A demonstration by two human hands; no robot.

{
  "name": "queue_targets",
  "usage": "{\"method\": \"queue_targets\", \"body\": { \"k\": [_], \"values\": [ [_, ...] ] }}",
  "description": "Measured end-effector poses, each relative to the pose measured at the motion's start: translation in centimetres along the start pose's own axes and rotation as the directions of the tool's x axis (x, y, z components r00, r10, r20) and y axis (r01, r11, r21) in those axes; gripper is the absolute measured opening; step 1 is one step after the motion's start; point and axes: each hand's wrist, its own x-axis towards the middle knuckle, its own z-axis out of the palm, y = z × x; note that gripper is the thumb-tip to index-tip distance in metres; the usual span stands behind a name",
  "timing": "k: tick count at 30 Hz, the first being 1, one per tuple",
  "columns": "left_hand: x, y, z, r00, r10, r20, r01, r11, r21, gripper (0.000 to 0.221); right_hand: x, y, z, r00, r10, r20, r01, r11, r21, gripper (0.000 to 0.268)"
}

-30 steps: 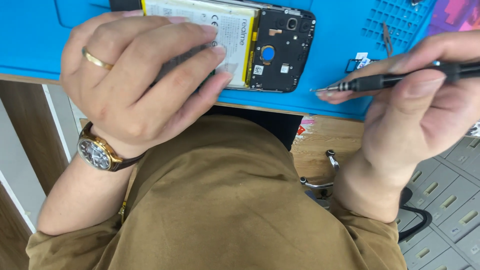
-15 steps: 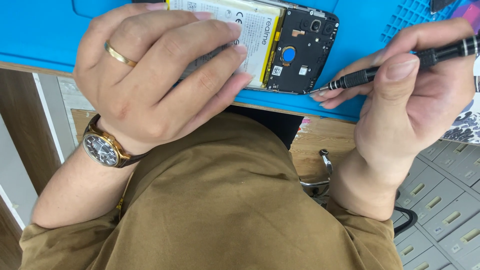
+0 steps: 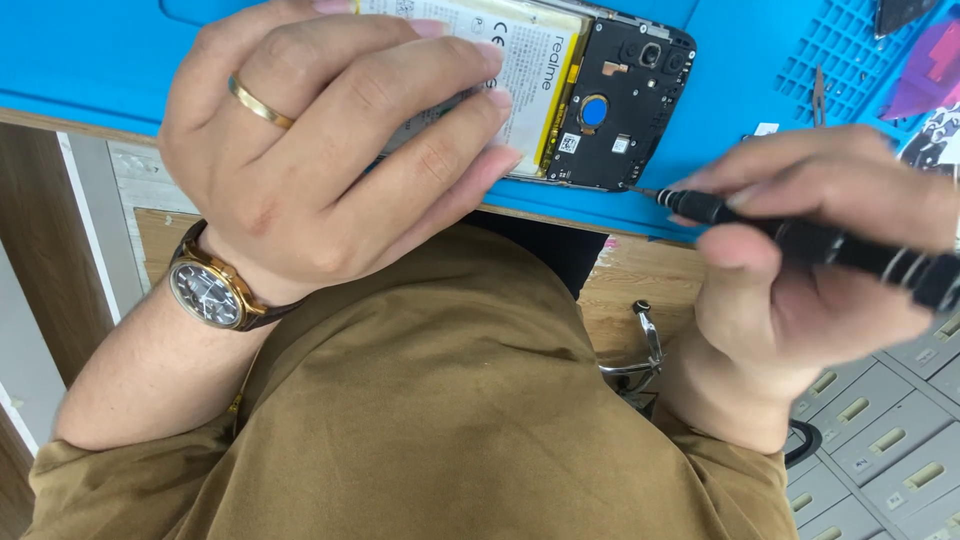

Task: Disassembling a smartphone by removing internal screws and components using precision tools.

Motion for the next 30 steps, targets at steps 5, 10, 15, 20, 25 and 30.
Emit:
{"method": "queue_targets", "body": {
  "k": [5, 10, 15, 20, 25, 30],
  "values": [
    [-0.1, 0.1, -0.2, 1.0, -0.005, 0.002, 0.005, 1.0, -0.003, 0.019, 3.3, -3.3, -6.4, 0.799, 0.025, 0.6, 0.143, 0.962, -0.231, 0.022],
    [-0.2, 0.1, 0.1, 1.0, 0.003, -0.011, -0.003, 1.0, 0.025, 0.019, 3.9, -5.9, -6.7, 0.712, 0.223, 0.665, 0.146, 0.88, -0.451, 0.036],
    [-0.3, 0.1, 0.0, 1.0, -0.012, -0.027, 0.014, 0.997, 0.069, 0.02, 3.6, -5.9, -9.4, 0.599, 0.403, 0.692, 0.46, 0.534, -0.709, 0.078],
    [-0.2, 0.1, -0.3, 0.999, 0.001, -0.043, 0.001, 0.999, 0.041, 0.021, 4.2, -6.9, -8.7, 0.58, 0.442, 0.684, 0.451, 0.525, -0.722, 0.052],
    [0.0, 0.0, 0.0, 0.997, -0.005, -0.075, 0.009, 0.999, 0.049, 0.026, 3.5, -6.4, -9.0, 0.588, 0.491, 0.644, 0.464, 0.447, -0.765, 0.041],
    [0.0, 0.0, 0.0, 0.998, -0.008, -0.059, 0.011, 0.998, 0.056, 0.024, 2.6, -6.3, -9.6, 0.597, 0.436, 0.674, 0.41, 0.556, -0.723, 0.053]
  ]
}}
